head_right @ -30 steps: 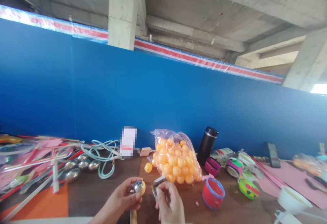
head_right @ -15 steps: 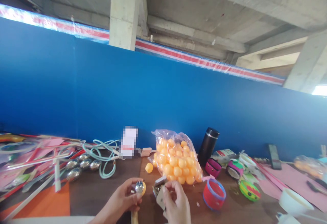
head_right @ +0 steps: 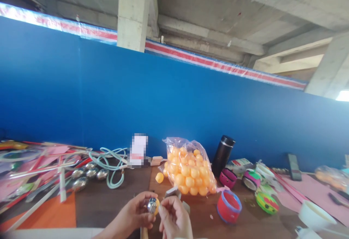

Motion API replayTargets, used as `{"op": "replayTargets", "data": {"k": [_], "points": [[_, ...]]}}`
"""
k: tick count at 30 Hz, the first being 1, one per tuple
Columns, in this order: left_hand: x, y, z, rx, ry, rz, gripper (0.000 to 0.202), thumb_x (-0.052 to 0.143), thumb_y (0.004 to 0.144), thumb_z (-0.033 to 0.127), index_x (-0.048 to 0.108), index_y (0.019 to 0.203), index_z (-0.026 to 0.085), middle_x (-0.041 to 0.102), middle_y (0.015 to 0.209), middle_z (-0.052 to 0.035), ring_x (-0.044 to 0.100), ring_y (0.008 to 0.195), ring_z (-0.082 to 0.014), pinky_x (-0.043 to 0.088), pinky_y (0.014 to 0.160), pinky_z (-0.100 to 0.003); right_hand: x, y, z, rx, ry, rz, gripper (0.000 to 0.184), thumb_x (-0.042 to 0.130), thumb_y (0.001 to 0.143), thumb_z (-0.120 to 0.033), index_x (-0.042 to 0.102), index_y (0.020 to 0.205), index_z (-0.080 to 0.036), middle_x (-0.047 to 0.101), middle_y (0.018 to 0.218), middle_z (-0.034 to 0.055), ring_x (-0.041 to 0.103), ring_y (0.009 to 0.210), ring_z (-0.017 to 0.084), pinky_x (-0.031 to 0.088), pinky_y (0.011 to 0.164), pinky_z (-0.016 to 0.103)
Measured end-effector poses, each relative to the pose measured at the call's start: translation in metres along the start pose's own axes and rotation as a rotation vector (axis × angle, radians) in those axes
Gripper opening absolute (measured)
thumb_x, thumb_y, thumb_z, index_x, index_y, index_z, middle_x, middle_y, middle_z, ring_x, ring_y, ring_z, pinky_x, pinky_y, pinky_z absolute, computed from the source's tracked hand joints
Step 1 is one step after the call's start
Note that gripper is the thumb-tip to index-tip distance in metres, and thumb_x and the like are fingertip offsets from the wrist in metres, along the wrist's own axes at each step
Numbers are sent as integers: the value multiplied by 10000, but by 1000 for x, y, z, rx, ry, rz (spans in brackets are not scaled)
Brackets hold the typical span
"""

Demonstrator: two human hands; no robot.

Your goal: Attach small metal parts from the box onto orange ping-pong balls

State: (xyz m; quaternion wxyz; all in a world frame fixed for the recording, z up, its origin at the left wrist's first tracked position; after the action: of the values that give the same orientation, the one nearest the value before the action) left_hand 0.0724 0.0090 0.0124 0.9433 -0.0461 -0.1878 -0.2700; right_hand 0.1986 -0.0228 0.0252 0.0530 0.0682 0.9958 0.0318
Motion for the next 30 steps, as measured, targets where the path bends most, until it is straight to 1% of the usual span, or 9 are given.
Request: {"op": "replayTargets", "data": {"k": [4, 9, 14, 18, 21, 30], "points": [[1, 1, -3, 12, 3, -39, 469, 765, 551, 224, 570, 976, 183, 625, 834, -41, 591, 707, -163, 481, 605, -297, 6, -1, -1, 27, 32, -21, 402, 582, 655, -571, 490, 719, -186, 448, 366, -101, 285, 250, 5, 178, 266, 124], [3, 1, -2, 49, 13, -74, 407, 744, 586, 207, 572, 954, 176, 617, 823, -27, 565, 694, -134, 448, 597, -258, 8, 2, 7, 97, 67, -79, 425, 603, 631, -579, 481, 728, -183, 422, 347, -122, 299, 241, -3, 186, 261, 101], [4, -1, 2, 78, 74, -52, 385, 728, 591, 157, 575, 943, 184, 618, 803, -1, 541, 675, -109, 409, 603, -226, 7, 4, 17, 169, 121, -118, 438, 617, 622, -576, 478, 752, -182, 429, 337, -128, 307, 228, -10, 177, 252, 85], [4, -3, 9, 111, 187, -9, 359, 674, 603, 92, 584, 939, 179, 635, 836, -11, 548, 747, -131, 405, 667, -232, 7, 5, 22, 207, 124, -165, 434, 627, 609, -574, 489, 710, -176, 421, 327, -126, 290, 222, -14, 202, 244, 84], [2, -3, 9, 114, 259, 16, 366, 633, 603, 71, 584, 949, 180, 641, 837, -12, 554, 748, -142, 411, 670, -236, 7, 6, 25, 241, 133, -189, 419, 636, 607, -562, 483, 691, -181, 412, 329, -130, 285, 225, -15, 214, 246, 83], [2, -4, 10, 128, 392, 7, 407, 567, 565, 17, 576, 940, 176, 628, 836, 10, 553, 746, -136, 416, 654, -224, 6, 7, 34, 306, 143, -234, 447, 651, 570, -591, 482, 671, -189, 422, 352, -118, 270, 252, -11, 224, 263, 107]]}}
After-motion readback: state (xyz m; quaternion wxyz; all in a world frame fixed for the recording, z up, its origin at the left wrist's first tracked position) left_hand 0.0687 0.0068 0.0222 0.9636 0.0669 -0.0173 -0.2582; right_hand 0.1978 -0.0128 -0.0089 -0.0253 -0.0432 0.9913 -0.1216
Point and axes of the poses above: each hand's wrist, its own y-axis towards the middle knuckle, its own x-axis out of the palm, z = x × y, the point moved 6 cm from there along y, towards the middle knuckle
